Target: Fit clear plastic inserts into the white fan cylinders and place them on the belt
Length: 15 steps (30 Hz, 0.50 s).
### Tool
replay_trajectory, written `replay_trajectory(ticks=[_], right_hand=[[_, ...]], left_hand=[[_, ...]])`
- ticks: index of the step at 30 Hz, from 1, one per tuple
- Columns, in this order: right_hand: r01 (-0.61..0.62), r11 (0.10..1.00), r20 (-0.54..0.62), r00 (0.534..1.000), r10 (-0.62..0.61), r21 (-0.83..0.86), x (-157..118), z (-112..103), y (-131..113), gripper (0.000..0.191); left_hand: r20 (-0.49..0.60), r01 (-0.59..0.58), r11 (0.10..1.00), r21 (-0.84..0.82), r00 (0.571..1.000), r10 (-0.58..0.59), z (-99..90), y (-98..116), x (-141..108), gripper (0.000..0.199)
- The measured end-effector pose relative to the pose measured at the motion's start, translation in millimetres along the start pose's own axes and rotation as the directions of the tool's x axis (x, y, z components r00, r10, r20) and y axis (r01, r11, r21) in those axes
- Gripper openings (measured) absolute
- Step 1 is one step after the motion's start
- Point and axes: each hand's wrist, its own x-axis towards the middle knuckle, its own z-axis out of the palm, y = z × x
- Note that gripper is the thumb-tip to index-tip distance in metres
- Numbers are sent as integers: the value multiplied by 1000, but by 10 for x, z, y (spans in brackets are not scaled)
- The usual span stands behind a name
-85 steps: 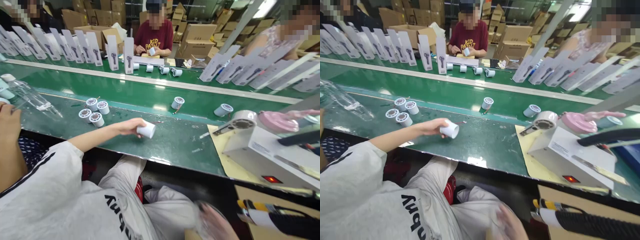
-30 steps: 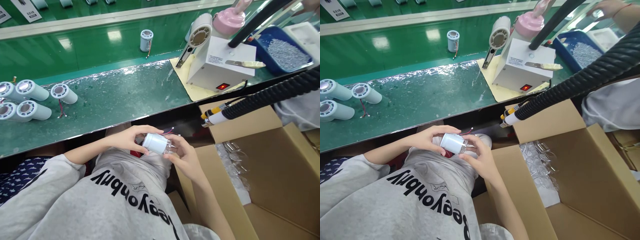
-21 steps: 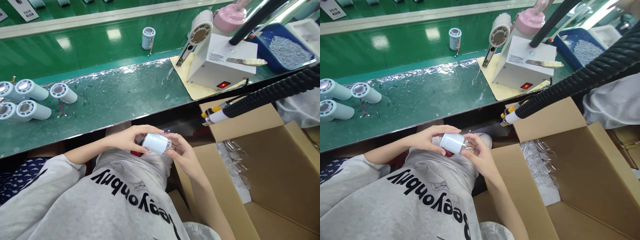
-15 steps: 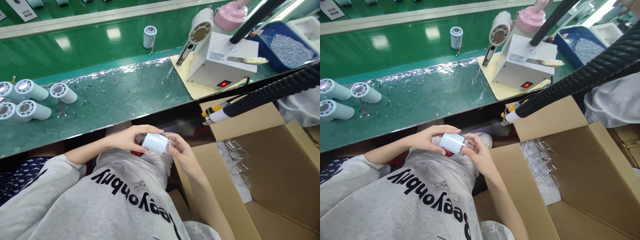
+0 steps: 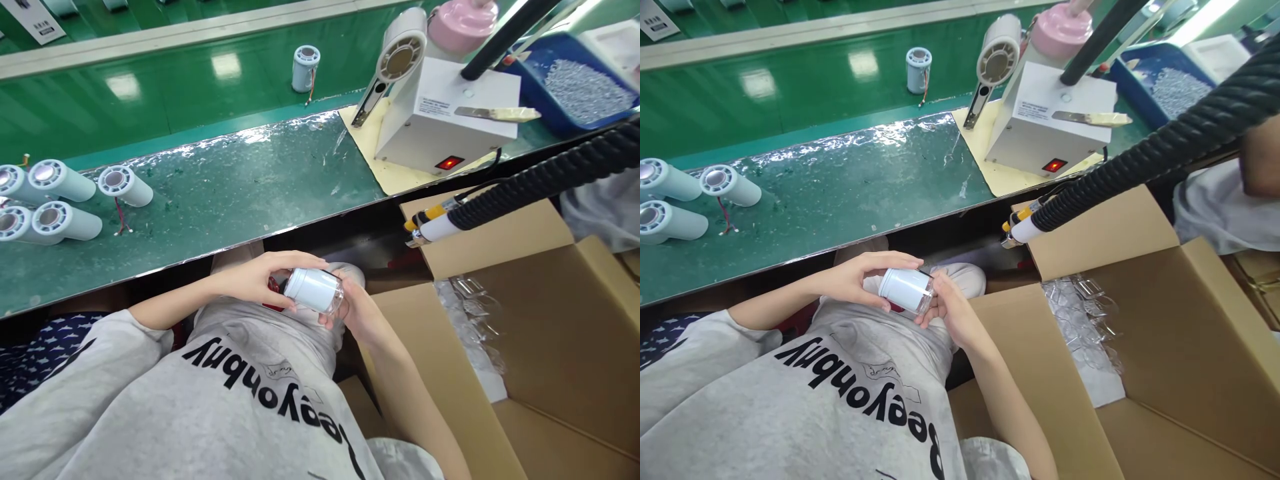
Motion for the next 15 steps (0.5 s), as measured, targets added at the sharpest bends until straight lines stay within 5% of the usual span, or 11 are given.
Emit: replay_trajectory(ticks=[10, 15], right_hand=[[-222, 975, 140, 965, 221, -14, -44, 114, -194, 74], [-141, 984, 100, 983, 152, -110, -69, 69, -127, 76]], left_hand=[[-27, 19, 999, 49, 999, -18, 35, -23, -16, 70], [-75, 57, 998, 5, 996, -56, 88, 73, -13, 61]])
